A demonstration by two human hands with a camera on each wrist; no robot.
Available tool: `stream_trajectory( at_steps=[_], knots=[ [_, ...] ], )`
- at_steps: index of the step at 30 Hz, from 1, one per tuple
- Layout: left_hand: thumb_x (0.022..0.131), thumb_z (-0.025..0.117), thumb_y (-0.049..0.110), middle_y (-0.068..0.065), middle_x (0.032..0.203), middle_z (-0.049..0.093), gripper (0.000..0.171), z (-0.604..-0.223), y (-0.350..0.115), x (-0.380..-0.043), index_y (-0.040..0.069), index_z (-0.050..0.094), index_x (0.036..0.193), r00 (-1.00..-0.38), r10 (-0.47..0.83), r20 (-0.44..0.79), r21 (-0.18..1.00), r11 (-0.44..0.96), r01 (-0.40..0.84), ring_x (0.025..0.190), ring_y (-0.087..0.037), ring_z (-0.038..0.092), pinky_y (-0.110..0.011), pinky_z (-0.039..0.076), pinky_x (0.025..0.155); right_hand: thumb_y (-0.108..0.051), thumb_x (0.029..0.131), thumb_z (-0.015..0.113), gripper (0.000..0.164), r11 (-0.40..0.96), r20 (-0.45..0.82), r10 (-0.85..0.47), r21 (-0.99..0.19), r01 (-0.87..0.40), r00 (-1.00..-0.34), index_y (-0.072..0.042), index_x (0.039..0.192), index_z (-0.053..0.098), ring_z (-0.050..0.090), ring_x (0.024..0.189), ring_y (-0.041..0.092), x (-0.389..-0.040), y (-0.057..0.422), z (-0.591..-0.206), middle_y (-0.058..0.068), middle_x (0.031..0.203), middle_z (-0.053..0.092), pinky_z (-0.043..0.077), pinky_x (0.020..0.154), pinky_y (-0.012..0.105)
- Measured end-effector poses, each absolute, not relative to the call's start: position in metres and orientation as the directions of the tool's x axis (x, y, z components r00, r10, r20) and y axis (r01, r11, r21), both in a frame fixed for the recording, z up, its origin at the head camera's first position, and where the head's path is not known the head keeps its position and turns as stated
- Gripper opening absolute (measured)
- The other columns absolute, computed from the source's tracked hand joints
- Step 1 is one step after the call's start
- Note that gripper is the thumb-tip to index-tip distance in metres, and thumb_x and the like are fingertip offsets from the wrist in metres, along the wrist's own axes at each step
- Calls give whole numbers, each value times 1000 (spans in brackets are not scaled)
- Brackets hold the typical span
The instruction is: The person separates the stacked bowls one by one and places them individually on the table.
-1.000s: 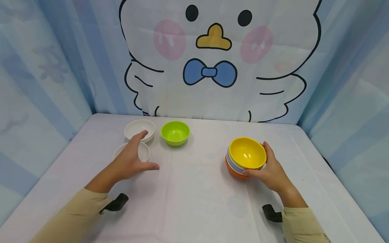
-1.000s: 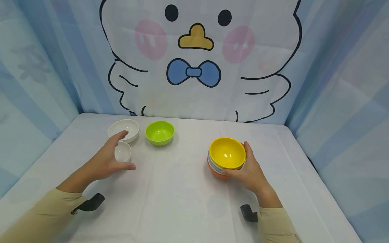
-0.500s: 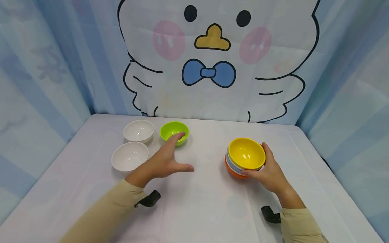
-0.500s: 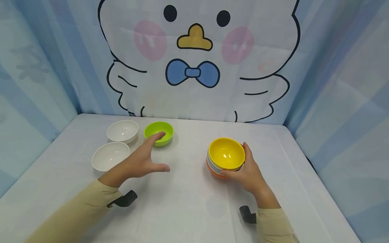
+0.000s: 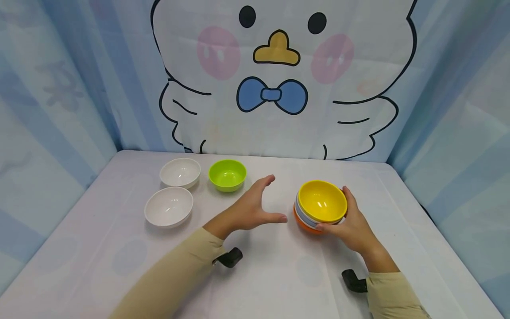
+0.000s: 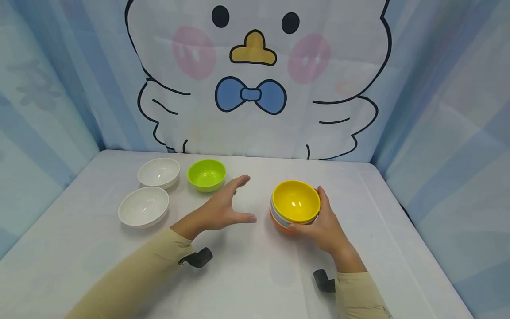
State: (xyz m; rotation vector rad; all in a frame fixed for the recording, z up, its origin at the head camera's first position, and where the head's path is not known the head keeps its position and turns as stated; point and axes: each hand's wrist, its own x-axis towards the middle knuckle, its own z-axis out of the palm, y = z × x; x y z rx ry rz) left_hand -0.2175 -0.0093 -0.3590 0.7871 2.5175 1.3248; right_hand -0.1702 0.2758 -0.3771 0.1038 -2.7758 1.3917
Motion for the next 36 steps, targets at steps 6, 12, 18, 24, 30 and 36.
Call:
stream_trajectory(
  at_steps=[6, 12, 18, 24, 30, 36],
  knots=[
    [81, 82, 42, -10, 162, 26, 106, -361, 11, -226, 7, 19, 159, -821, 563, 95, 813, 432, 391, 145, -25, 30, -43, 29, 116, -23, 77, 88, 128, 598, 55, -47, -798, -72, -997, -1, 158, -9, 18, 145, 47, -170, 276, -377, 28, 162, 7, 19, 113, 64],
    [82, 82, 42, -9, 162, 25, 106, -360, 30, -231, 9, 18, 160, -804, 582, 120, 822, 396, 409, 145, -24, 30, -44, 31, 115, -24, 78, 88, 128, 609, 54, -48, -790, -72, -997, 0, 157, -9, 21, 144, 48, -170, 277, -377, 28, 162, 8, 22, 112, 64],
    [80, 84, 40, -5, 163, 25, 106, -364, 47, -235, 10, 21, 159, -787, 608, 102, 823, 392, 410, 147, -20, 28, -39, 29, 116, -24, 79, 87, 126, 619, 62, -55, -781, -83, -997, 1, 157, -9, 25, 141, 49, -169, 277, -377, 29, 161, 9, 27, 110, 63],
    [75, 88, 40, -4, 162, 27, 112, -370, 61, -238, 11, 21, 160, -777, 627, 64, 853, 369, 369, 145, -20, 31, -40, 30, 115, -23, 80, 86, 124, 620, 66, -60, -779, -90, -996, 1, 157, -8, 25, 142, 48, -169, 278, -377, 29, 161, 9, 27, 111, 62],
    [74, 89, 38, -6, 155, 35, 114, -371, 70, -238, 9, 19, 159, -766, 638, 76, 866, 338, 368, 132, -16, 43, -32, 37, 110, -25, 82, 85, 123, 622, 59, -69, -778, -89, -996, 0, 157, -9, 30, 139, 48, -170, 280, -377, 30, 160, 15, 29, 109, 62],
    [71, 90, 40, -4, 153, 36, 120, -374, 78, -239, 11, 16, 160, -770, 635, 57, 877, 337, 342, 126, -14, 45, -30, 40, 107, -26, 82, 84, 123, 624, 44, -65, -778, -75, -997, 0, 157, -10, 31, 138, 48, -170, 280, -377, 30, 159, 16, 29, 109, 64]
  ],
)
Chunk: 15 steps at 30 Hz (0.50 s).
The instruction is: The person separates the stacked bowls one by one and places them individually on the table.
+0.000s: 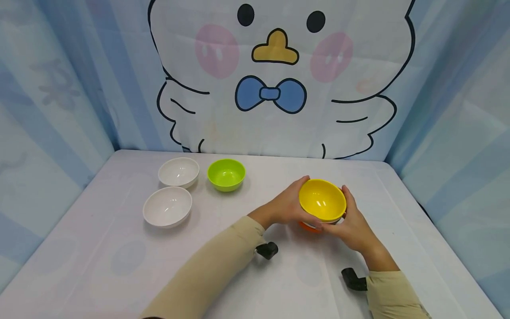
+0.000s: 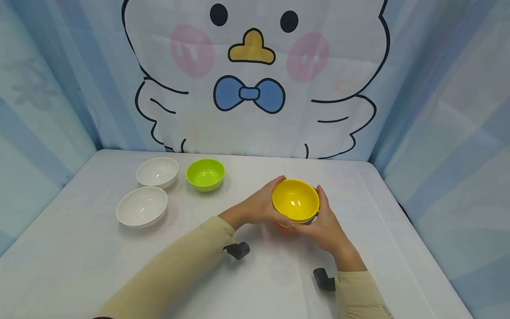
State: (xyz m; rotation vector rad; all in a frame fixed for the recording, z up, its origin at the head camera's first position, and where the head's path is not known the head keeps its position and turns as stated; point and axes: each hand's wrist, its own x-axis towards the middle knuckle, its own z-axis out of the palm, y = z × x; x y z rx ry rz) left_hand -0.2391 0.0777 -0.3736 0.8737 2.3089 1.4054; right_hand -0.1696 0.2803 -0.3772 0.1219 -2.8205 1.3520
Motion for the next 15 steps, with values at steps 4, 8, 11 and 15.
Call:
stream_trajectory(
  at_steps=[4, 8, 11, 15],
  knots=[
    [72, 90, 39, -5, 152, 37, 120, -376, 80, -240, 10, 15, 160, -770, 635, 60, 877, 335, 344, 123, -14, 46, -28, 41, 105, -26, 83, 83, 122, 623, 45, -69, -778, -78, -997, 0, 157, -9, 31, 138, 48, -169, 280, -378, 30, 160, 14, 29, 109, 64],
    [72, 90, 40, -5, 152, 38, 118, -377, 81, -240, 9, 17, 160, -774, 629, 70, 874, 335, 352, 121, -15, 47, -27, 43, 103, -27, 83, 83, 121, 632, 49, -76, -770, -86, -996, 1, 157, -8, 31, 138, 48, -169, 281, -377, 29, 160, 14, 30, 108, 64],
    [72, 89, 42, -6, 152, 39, 116, -376, 82, -241, 8, 20, 159, -780, 620, 86, 858, 352, 374, 122, -16, 48, -28, 43, 103, -28, 83, 83, 121, 635, 52, -83, -767, -93, -995, 1, 157, -8, 32, 137, 48, -170, 282, -376, 29, 160, 15, 29, 108, 65],
    [71, 89, 44, -8, 152, 40, 115, -375, 82, -241, 7, 24, 158, -786, 611, 96, 840, 374, 393, 122, -18, 48, -29, 43, 103, -29, 83, 83, 122, 633, 49, -92, -768, -97, -995, 1, 157, -8, 33, 137, 48, -170, 283, -376, 29, 160, 16, 29, 108, 65]
  ],
)
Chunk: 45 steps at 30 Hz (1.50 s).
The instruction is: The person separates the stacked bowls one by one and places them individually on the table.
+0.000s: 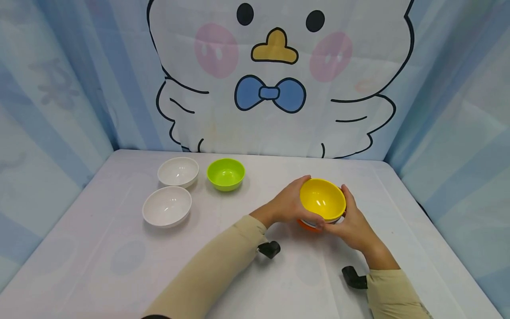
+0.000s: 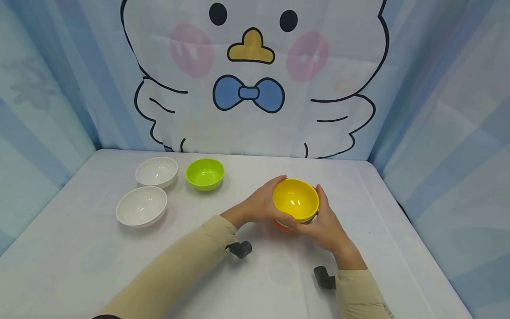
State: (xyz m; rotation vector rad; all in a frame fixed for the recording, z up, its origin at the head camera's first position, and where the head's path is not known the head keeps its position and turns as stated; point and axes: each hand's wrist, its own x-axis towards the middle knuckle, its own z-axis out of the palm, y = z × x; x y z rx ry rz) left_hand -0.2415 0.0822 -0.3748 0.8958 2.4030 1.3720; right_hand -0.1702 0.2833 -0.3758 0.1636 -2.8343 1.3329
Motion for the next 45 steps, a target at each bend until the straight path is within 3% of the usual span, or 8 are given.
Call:
stream_trajectory(
  at_steps=[14, 25, 33, 45],
  knots=[
    [75, 86, 44, -5, 155, 38, 108, -372, 81, -240, 10, 26, 158, -796, 600, 84, 839, 389, 381, 126, -18, 47, -29, 42, 105, -26, 81, 84, 122, 622, 58, -103, -776, -110, -993, 0, 158, -8, 31, 138, 46, -171, 286, -378, 28, 159, 18, 25, 110, 66],
    [74, 87, 42, -6, 148, 45, 104, -371, 79, -242, 12, 31, 156, -789, 598, 136, 816, 384, 432, 121, -17, 50, -27, 45, 100, -26, 80, 85, 124, 616, 60, -100, -780, -110, -993, -2, 158, -8, 30, 140, 45, -170, 285, -379, 27, 160, 17, 27, 110, 64],
    [73, 88, 42, -5, 147, 46, 102, -367, 79, -242, 11, 34, 155, -790, 593, 153, 810, 383, 444, 121, -16, 50, -25, 46, 99, -27, 80, 86, 125, 614, 55, -98, -783, -103, -994, -3, 158, -9, 26, 143, 45, -171, 284, -380, 24, 164, 9, 27, 110, 63],
    [74, 88, 42, -6, 146, 48, 103, -363, 77, -242, 11, 34, 155, -809, 564, 167, 823, 372, 429, 121, -17, 52, -25, 47, 98, -29, 79, 86, 125, 631, 52, -93, -769, -100, -994, -2, 158, -7, 26, 141, 47, -170, 285, -378, 27, 161, 15, 24, 110, 67]
  ],
)
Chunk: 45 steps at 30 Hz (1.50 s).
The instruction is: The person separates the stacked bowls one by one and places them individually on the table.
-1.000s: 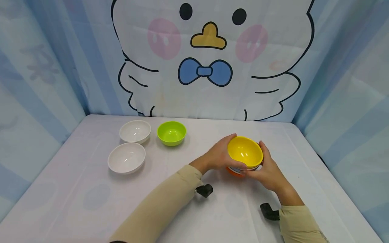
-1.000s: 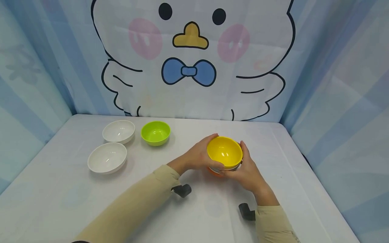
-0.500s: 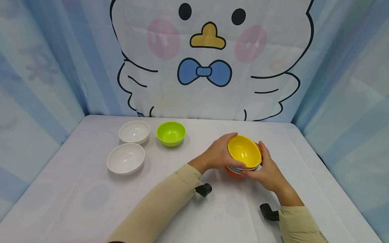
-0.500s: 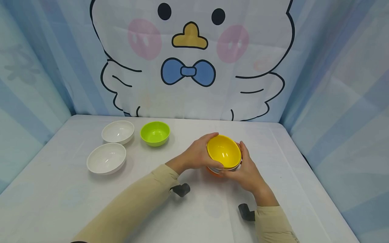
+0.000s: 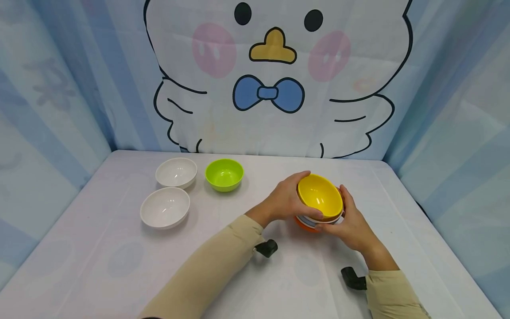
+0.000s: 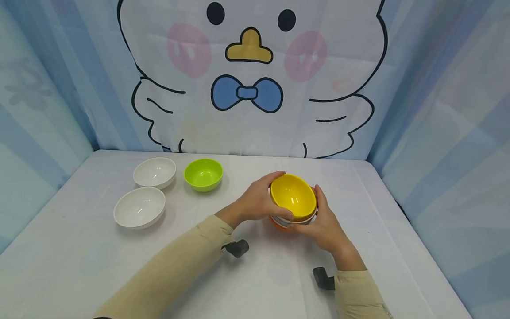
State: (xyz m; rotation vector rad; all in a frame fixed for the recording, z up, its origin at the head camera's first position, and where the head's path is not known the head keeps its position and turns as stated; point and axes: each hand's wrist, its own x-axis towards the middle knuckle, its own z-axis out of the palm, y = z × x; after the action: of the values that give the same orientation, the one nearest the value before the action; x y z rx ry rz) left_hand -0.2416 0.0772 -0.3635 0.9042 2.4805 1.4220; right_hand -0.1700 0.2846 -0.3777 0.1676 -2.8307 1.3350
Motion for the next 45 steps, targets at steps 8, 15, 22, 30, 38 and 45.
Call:
stream_trajectory(
  at_steps=[8, 15, 22, 30, 38, 45],
  knots=[
    [75, 88, 39, -5, 144, 51, 100, -363, 77, -238, 12, 36, 155, -836, 529, 142, 874, 331, 357, 119, -15, 53, -24, 47, 97, -27, 80, 86, 123, 634, 52, -96, -767, -101, -994, -4, 159, -6, 34, 136, 45, -169, 285, -377, 27, 157, 26, 26, 108, 69],
    [75, 89, 37, -7, 146, 48, 103, -366, 79, -235, 9, 32, 156, -814, 561, 152, 875, 307, 375, 120, -16, 52, -24, 46, 98, -26, 80, 85, 122, 635, 48, -94, -766, -97, -994, -5, 159, -5, 34, 137, 44, -169, 286, -377, 27, 155, 30, 24, 109, 69],
    [71, 91, 37, -10, 156, 32, 122, -367, 82, -233, 7, 13, 160, -769, 616, 170, 850, 303, 431, 124, -17, 46, -27, 43, 103, -30, 82, 83, 120, 642, 41, -88, -761, -88, -995, -2, 159, -6, 32, 138, 46, -170, 287, -376, 28, 158, 24, 26, 109, 69],
    [72, 88, 43, -8, 148, 40, 116, -368, 82, -232, 7, 20, 158, -787, 586, 191, 832, 329, 447, 119, -16, 48, -27, 46, 99, -29, 82, 83, 121, 636, 44, -91, -766, -92, -995, -3, 159, -6, 33, 138, 44, -169, 285, -375, 28, 156, 28, 23, 108, 71],
    [73, 88, 37, -8, 150, 40, 113, -361, 74, -232, 7, 20, 159, -807, 558, 191, 855, 309, 416, 122, -18, 48, -27, 46, 99, -25, 79, 84, 119, 635, 73, -95, -763, -117, -993, -4, 160, -1, 30, 139, 46, -170, 285, -375, 25, 160, 21, 25, 108, 70],
    [74, 90, 32, -9, 152, 40, 112, -353, 59, -235, 6, 21, 158, -834, 504, 224, 868, 286, 405, 124, -20, 49, -28, 45, 101, -34, 80, 86, 122, 678, 54, -81, -729, -95, -995, -3, 159, -1, 42, 127, 48, -170, 284, -376, 28, 161, 16, 40, 102, 64]
  ],
)
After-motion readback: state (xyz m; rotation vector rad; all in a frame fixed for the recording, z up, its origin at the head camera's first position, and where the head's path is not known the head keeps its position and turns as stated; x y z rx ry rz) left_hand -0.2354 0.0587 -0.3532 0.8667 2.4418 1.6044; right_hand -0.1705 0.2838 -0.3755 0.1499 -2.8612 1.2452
